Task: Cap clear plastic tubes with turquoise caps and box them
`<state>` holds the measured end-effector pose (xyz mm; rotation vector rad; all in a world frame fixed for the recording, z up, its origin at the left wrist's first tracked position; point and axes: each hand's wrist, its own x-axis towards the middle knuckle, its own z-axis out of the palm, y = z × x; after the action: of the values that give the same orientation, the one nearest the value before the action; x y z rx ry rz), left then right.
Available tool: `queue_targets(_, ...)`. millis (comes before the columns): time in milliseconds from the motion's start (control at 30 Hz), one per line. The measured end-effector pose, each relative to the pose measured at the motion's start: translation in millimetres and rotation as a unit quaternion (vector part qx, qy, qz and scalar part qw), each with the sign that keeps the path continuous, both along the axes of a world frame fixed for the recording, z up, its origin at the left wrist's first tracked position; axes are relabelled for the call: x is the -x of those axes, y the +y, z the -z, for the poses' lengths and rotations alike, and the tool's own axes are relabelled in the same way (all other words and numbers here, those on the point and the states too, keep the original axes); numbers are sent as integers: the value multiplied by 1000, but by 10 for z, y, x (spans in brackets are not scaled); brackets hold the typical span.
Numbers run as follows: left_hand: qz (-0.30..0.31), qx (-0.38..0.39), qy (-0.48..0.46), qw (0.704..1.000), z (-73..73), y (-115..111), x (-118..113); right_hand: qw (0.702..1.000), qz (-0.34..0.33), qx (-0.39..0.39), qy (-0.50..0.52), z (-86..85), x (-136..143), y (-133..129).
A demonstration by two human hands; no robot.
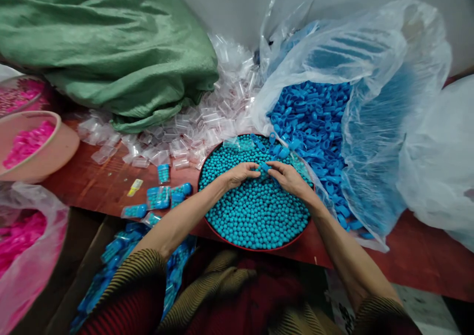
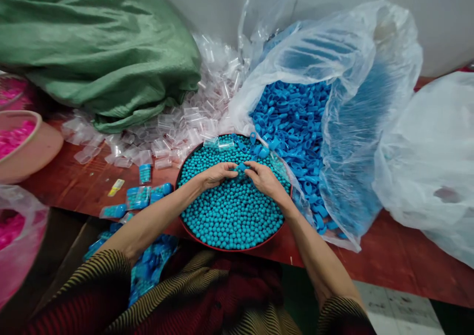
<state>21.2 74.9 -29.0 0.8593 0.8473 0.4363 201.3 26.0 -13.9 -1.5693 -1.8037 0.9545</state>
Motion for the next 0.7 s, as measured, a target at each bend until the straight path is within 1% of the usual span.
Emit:
queue_targets(100,-29,-65,5,997,-76,-24,11,998,4,13,56,-13,-4,32)
queue_targets(167,-38,-87,-9,995,-144,-47,24,996,21,22,88,-39,13,40)
queue_targets(233,-21,-81,-19,996,-206,-79,43,994,44,22,102,-67,54,29)
queue_targets(300,-7,-68,-15,998,-248,-116,61,993,73,0,88,-86,111,2)
queue_targets(367,-19,-67,-8,998,-268,-154,73,992,100,-21,78,-86,170,-31)
queue_targets(400,-29,-71,-7,997,-273,-172,76,990,107,-19,87,-79,194,-45)
queue_targets(467,-40,-77,-9,996,-278,-202,76,987,103,0,121,-54,225,-62)
queue_targets(567,-35,-79,-11,996,-281,-232,83,987,69,6,143,-9,213,-52)
queue_targets(633,-38,-78,-13,996,-276,-243,104,989,64,-14,129,9,171,-31)
queue_targets(700,-40,-68,-20,997,-266,-247,143,991,89,-55,79,12,120,-11)
